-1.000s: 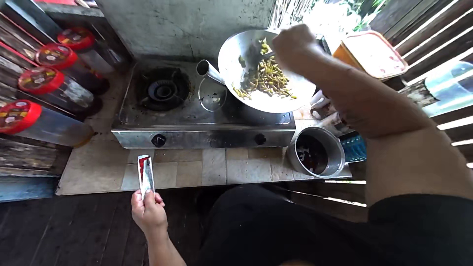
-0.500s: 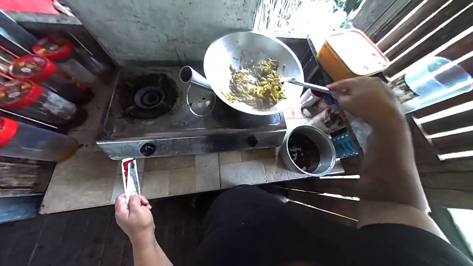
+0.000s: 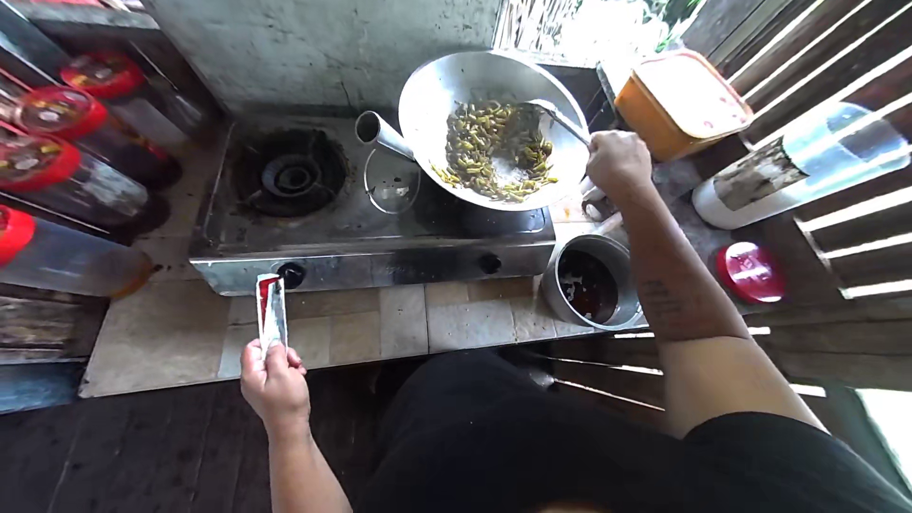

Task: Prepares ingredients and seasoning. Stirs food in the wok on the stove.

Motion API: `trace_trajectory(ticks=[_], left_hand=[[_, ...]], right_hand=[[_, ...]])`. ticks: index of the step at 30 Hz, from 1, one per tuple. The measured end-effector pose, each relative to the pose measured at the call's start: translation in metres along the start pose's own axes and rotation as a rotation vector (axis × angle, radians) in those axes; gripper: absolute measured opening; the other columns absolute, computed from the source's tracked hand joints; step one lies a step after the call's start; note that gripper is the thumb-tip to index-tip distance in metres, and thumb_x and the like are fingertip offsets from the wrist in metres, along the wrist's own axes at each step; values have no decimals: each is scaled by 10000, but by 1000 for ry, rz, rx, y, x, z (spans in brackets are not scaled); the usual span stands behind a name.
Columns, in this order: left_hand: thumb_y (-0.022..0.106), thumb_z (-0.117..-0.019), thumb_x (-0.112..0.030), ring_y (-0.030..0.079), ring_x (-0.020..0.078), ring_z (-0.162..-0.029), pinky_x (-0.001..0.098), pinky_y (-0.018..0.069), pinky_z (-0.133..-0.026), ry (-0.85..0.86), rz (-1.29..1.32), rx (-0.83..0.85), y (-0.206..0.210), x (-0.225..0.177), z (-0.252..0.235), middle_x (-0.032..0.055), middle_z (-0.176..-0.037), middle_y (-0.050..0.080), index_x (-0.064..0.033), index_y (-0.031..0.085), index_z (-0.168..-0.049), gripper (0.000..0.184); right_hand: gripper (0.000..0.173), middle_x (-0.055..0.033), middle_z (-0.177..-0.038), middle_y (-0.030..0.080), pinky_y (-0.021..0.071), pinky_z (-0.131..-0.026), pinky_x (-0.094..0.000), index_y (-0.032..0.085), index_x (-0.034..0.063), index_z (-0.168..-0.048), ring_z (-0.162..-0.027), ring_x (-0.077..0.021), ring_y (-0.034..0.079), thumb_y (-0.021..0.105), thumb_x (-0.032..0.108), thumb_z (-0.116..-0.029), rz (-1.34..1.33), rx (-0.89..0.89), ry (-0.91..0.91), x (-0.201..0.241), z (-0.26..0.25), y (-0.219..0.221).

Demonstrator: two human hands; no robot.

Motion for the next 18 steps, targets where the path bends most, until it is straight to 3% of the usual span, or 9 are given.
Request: trace_trajectory(ticks=[4,8,11,16,18], left_hand=[[382,-1065,-116,471,-51,-506,122,415,-481,-26,3,-17,-18,9,-13,-109,-662,459,-5,537,-1146,207],[366,-1070,-134,473,-57,-512,123,428,-492,-38,-10,-41,-42,13,-33,-116,-667,457,-8,540,-1131,223],[361,-1070,-128,466,-60,-508,124,425,-489,-38,-4,-57,-54,10,-46,-124,-661,448,-26,532,-1089,201],[365,-1076,-125,465,-55,-516,124,423,-498,-33,-11,-9,-63,13,-66,-111,-678,451,-10,534,-1116,208],[364,-1078,-135,465,-53,-520,128,423,-496,-16,-17,11,-68,16,-74,-104,-688,455,6,537,-1150,235]], right_hand=[[260,-301,-1153,675,497,-874,-707,680,-21,-1106,-1145,-501,639,497,159,-1069,133,116,-51,-1,38,0],[297,-280,-1147,699,481,-899,-726,713,26,-1230,-1095,-511,650,515,199,-1092,144,98,-112,-38,107,-53],[271,-283,-1107,706,484,-891,-706,728,7,-1190,-1065,-514,654,553,178,-1074,168,122,-47,-24,133,-68],[323,-280,-1164,692,484,-888,-705,713,8,-1136,-1142,-499,642,489,237,-1096,133,116,-4,31,83,-18],[335,-266,-1224,692,466,-918,-724,721,42,-1216,-1177,-498,634,509,264,-1083,95,33,-8,40,69,-23]])
Point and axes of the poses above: each hand's wrist, its own z-axis away from the middle knuckle, its own y-axis out of the palm, x = y × z, the point moved 3 cm from there along -z, towards the middle knuckle
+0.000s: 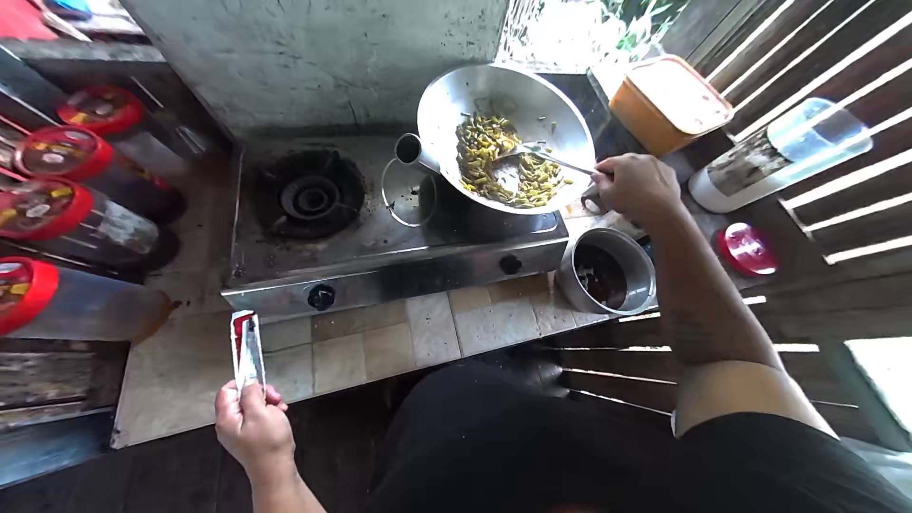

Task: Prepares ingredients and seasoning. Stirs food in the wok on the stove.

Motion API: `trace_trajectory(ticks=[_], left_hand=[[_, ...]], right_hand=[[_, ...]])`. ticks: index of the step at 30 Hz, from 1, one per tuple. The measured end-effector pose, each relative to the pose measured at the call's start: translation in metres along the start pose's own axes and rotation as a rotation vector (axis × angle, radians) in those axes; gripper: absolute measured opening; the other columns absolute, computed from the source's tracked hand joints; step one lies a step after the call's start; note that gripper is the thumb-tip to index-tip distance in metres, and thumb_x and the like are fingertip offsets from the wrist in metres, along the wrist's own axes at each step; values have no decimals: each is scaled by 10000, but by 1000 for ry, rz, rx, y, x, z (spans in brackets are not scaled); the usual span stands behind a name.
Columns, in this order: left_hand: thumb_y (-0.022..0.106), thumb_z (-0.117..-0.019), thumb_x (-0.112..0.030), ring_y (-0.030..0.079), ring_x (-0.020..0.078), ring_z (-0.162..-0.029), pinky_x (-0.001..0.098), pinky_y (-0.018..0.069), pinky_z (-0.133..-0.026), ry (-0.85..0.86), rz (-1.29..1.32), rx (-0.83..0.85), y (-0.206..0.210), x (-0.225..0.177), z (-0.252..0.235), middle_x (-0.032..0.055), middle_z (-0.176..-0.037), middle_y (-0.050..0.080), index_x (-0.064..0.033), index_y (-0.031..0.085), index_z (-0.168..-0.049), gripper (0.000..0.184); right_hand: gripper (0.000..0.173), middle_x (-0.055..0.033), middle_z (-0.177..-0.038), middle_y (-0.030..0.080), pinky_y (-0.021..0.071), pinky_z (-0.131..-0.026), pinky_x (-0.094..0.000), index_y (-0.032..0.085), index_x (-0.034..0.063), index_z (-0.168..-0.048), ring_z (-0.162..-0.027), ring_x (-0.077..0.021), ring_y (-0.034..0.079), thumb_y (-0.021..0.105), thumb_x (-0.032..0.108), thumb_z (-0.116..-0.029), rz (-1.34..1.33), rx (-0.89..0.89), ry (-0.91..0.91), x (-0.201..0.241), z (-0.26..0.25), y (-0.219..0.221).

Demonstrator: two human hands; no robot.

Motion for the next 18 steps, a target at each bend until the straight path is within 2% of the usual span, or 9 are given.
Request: trace_trajectory(ticks=[2,5,7,9,11,13,16,18], left_hand=[[364,-1078,-133,465,-56,-516,123,422,-492,2,3,6,-5,1,-7,-107,-679,454,5,534,-1144,229],[369,-1072,-128,463,-56,-517,126,422,-497,1,3,6,-14,3,-17,-107,-678,451,4,537,-1132,222],[369,-1076,-132,463,-52,-516,129,423,-499,2,6,1,-19,3,-23,-107,-681,451,-2,539,-1125,220],[367,-1074,-130,467,-54,-514,127,427,-497,9,16,-3,-23,4,-27,-110,-677,453,-3,541,-1115,219],[364,-1073,-126,471,-52,-507,125,428,-490,12,28,-5,-25,6,-32,-108,-669,457,-1,542,-1112,221],[362,-1074,-125,466,-55,-503,122,424,-486,10,24,-2,-26,6,-34,-112,-663,454,-12,535,-1099,207],[361,-1078,-120,470,-52,-506,125,425,-484,5,31,2,-29,7,-36,-106,-664,457,-10,530,-1099,203],[358,-1074,-113,465,-51,-499,124,422,-479,10,32,10,-31,9,-38,-106,-660,453,-12,526,-1078,196]], right_hand=[[321,-266,-1229,682,467,-911,-734,712,67,-1271,-1156,-506,636,539,244,-1068,50,-70,-109,6,3,-26],[275,-241,-1140,705,489,-825,-708,742,103,-1258,-1021,-494,674,594,105,-1026,172,-164,-339,29,26,-67],[281,-215,-1067,724,503,-793,-680,777,118,-1195,-953,-469,691,618,15,-987,264,-191,-483,56,39,-82],[240,-217,-950,710,493,-774,-646,783,58,-1054,-886,-455,682,614,-66,-936,370,-166,-628,91,43,-81],[193,-225,-948,683,493,-795,-615,740,-6,-989,-920,-446,665,574,-90,-940,513,-33,-654,136,41,-66],[167,-257,-1006,672,495,-850,-597,694,-82,-942,-997,-448,653,529,-107,-958,600,25,-660,173,29,-36],[146,-306,-1066,604,494,-826,-584,604,-156,-1019,-1037,-469,623,468,-113,-986,712,105,-540,207,-1,8],[128,-302,-1065,627,501,-819,-592,627,-149,-1018,-1031,-470,633,524,-88,-971,614,104,-414,207,-27,16]])
Point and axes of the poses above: each hand's wrist, its own z-axis away from the middle knuckle, its own y-axis out of the palm, x = y × z, the point moved 3 cm from there along -z, towards the middle knuckle
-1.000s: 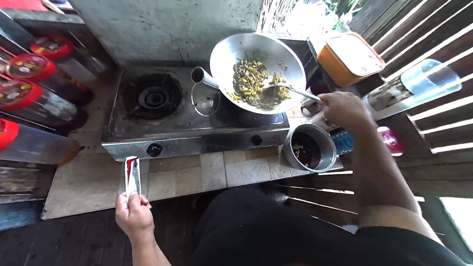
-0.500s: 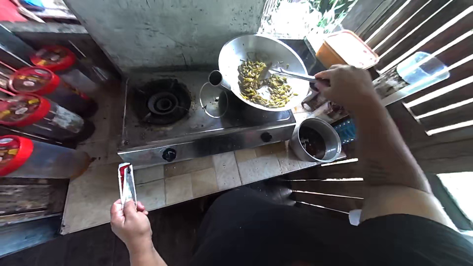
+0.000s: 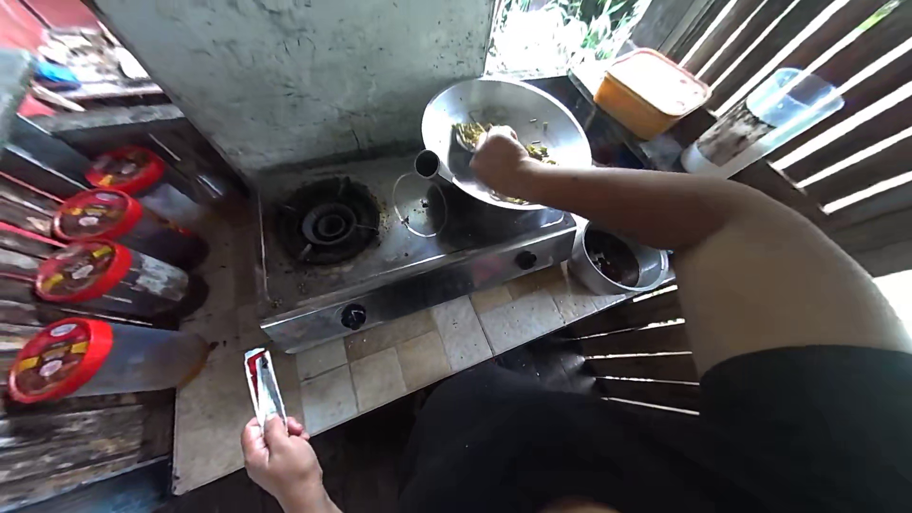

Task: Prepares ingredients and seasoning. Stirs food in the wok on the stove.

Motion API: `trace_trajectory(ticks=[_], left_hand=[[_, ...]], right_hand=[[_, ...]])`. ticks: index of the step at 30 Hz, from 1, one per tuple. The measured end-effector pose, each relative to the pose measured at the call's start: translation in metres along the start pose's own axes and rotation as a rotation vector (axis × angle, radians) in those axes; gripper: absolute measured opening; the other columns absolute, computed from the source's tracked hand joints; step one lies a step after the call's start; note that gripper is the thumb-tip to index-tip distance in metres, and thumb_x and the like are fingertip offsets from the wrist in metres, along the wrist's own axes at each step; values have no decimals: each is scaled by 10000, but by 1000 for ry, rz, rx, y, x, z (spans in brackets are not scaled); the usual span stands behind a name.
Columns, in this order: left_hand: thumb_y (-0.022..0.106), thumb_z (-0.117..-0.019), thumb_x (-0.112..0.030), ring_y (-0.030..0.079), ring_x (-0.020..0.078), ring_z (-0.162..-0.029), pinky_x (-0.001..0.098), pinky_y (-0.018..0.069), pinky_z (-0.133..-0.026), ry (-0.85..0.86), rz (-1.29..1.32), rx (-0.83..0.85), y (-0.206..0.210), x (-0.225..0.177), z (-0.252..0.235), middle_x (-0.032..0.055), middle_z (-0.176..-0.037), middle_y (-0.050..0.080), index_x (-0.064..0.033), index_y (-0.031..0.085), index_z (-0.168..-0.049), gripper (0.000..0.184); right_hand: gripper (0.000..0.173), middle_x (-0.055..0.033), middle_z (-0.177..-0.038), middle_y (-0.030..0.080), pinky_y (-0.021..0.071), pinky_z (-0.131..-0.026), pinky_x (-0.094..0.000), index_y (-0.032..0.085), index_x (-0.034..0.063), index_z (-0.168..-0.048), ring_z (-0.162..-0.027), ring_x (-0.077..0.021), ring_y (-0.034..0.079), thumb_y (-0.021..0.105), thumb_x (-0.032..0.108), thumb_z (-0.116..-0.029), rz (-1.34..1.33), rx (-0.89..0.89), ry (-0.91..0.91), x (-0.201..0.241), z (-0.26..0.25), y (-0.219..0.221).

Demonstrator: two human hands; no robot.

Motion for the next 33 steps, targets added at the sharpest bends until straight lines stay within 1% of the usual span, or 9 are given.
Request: trace_trajectory(ticks=[3,6,10,12,16,21,28,30,33], left_hand=[[357,-1070,-101,472,-48,-496,129,427,-471,12,12,10,-4,7,-5,-108,-654,461,-17,526,-1065,190],[343,-1072,-91,477,-38,-493,136,434,-469,11,16,10,-9,16,-13,-95,-656,468,-12,523,-1071,196],[319,-1080,-87,464,-30,-484,137,420,-460,-14,-32,30,-9,18,-20,-76,-666,463,2,498,-1082,200],[316,-1077,-87,480,-26,-496,139,432,-474,0,-53,56,-8,16,-25,-66,-674,469,25,492,-1107,210],[310,-1073,-63,466,-43,-473,121,419,-456,36,-44,65,5,0,-26,-79,-641,458,7,483,-1050,187],[301,-1074,-65,467,-45,-477,121,422,-459,96,-49,130,20,-13,-24,-84,-637,462,3,493,-1043,206],[312,-1057,-62,486,-39,-471,124,433,-453,103,-44,93,23,0,-16,-87,-630,479,2,491,-1051,190],[318,-1066,-73,477,-40,-471,125,424,-448,92,-54,77,26,0,-11,-86,-633,470,1,501,-1059,198],[330,-1060,-70,483,-33,-470,129,427,-444,102,-64,61,32,-5,-1,-81,-629,474,-2,514,-1041,197]], right_hand=[[187,-304,-1188,650,497,-901,-657,670,-112,-1101,-1150,-491,619,617,-17,-949,-350,-45,271,-49,-11,-4],[275,-277,-1282,633,438,-1007,-663,666,-59,-1194,-1255,-446,574,642,90,-964,-743,-149,571,-109,31,-10],[304,-365,-1103,635,435,-839,-760,644,-113,-962,-1121,-561,598,650,191,-972,-575,5,650,-160,99,11],[291,-371,-1030,646,431,-805,-787,686,-85,-940,-1059,-579,609,655,204,-969,-609,-4,692,-172,138,35],[295,-351,-962,649,441,-773,-765,679,-82,-921,-984,-562,625,678,205,-990,-706,68,701,-156,167,65],[275,-307,-1088,684,482,-810,-739,717,-25,-995,-1087,-519,647,604,226,-992,-894,-25,697,-146,103,113],[258,-345,-1028,656,454,-756,-758,678,-58,-937,-1042,-558,627,645,195,-971,-815,1,796,-175,150,91],[283,-354,-1046,649,461,-769,-755,642,-93,-893,-1063,-554,626,651,181,-964,-866,15,776,-167,126,101],[260,-347,-1153,648,466,-851,-752,666,-95,-1014,-1149,-543,613,595,152,-979,-959,-30,636,-142,74,119]])
Point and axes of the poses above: each hand's wrist, its own z-axis away from the middle knuckle, its own y-axis out of the palm, x = y × z, the point moved 3 cm from there along -z, towards the middle knuckle
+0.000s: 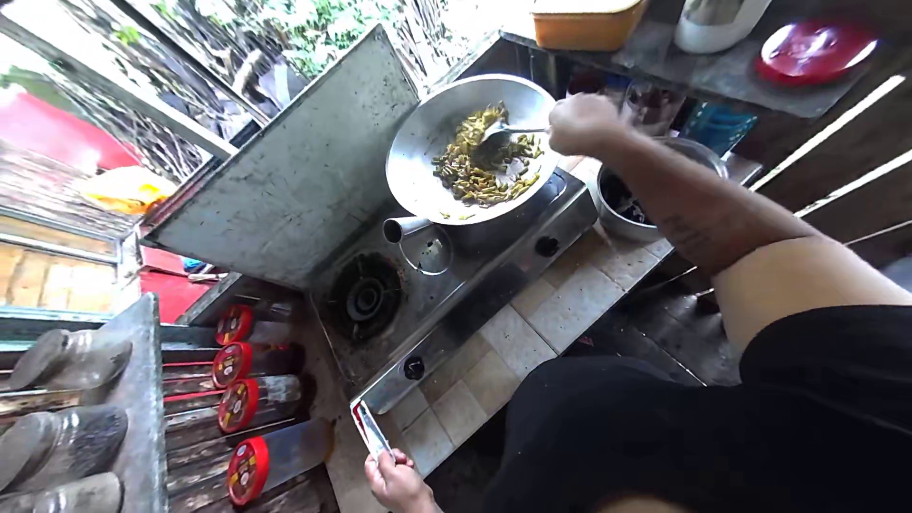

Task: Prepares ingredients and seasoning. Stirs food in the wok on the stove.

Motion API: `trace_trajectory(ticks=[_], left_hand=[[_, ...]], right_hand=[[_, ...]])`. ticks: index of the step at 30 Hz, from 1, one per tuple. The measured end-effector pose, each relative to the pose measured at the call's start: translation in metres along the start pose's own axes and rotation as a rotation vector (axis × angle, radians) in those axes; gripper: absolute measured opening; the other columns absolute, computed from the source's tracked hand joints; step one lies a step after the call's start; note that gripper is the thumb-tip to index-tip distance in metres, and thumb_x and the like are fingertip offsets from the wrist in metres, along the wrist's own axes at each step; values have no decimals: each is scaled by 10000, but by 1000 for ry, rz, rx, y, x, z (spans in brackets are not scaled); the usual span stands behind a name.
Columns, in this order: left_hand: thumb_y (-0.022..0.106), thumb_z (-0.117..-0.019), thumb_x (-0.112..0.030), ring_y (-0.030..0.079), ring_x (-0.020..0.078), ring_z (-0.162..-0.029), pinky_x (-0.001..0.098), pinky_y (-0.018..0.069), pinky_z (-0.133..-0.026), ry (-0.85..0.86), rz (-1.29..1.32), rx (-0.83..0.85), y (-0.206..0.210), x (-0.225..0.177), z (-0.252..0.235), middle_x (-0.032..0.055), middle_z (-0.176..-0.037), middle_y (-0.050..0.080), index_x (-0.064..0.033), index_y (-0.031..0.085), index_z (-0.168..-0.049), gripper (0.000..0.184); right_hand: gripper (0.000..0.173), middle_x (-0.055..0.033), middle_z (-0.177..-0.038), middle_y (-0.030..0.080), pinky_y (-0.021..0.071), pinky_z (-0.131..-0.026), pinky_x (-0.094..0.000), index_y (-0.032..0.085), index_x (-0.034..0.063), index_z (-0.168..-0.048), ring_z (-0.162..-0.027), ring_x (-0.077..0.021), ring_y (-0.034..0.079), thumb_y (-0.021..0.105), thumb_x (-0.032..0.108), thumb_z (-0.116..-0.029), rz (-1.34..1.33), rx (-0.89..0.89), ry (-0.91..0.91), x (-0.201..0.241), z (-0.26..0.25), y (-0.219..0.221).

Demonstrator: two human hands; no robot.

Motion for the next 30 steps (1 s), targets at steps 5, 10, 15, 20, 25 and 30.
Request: trace_trajectory(ticks=[5,10,15,20,25,30], left_hand=[[338,-1062,-58,476,-33,-474,124,424,-452,-20,-7,-17,12,-14,14,-73,-637,462,19,520,-1067,198],[322,-1064,-62,483,-36,-479,123,430,-458,-21,-9,-26,13,-18,21,-69,-639,468,44,516,-1092,223],[325,-1073,-62,476,-33,-475,122,423,-453,-34,-14,-56,9,-20,28,-68,-638,468,23,522,-1068,214],[322,-1075,-56,475,-28,-483,127,422,-452,-60,-17,-75,3,-16,34,-57,-651,461,28,517,-1063,212],[337,-1076,-66,475,-22,-477,127,418,-448,-58,-14,-49,7,-9,34,-59,-649,476,10,528,-1070,207],[338,-1071,-55,481,-31,-479,124,429,-454,-50,8,-48,7,-10,28,-70,-644,469,13,520,-1065,195]], right_hand=[[300,-265,-1111,692,490,-846,-706,708,-6,-1048,-1121,-480,646,507,216,-1054,83,0,-214,5,14,-5],[276,-234,-908,670,493,-692,-642,670,7,-876,-949,-456,668,558,198,-1042,282,63,-154,-18,96,-44],[289,-308,-1070,674,480,-815,-711,682,-64,-981,-1092,-513,641,532,174,-1045,45,89,-147,4,41,7],[322,-298,-1142,680,482,-883,-703,694,-52,-1097,-1148,-491,636,497,199,-1053,-5,-1,-209,31,6,-2],[253,-292,-1163,672,493,-861,-695,677,-81,-987,-1163,-475,633,557,141,-984,0,37,-163,54,-21,10],[255,-301,-1130,674,480,-863,-725,694,-46,-1056,-1150,-505,626,544,158,-1026,94,61,-192,15,8,-1]])
Point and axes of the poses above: each hand's wrist, its own z-axis away from the middle knuckle, its own y-axis out of the palm, x = y × z, the point moved 3 cm from there along -z, towards the middle knuckle
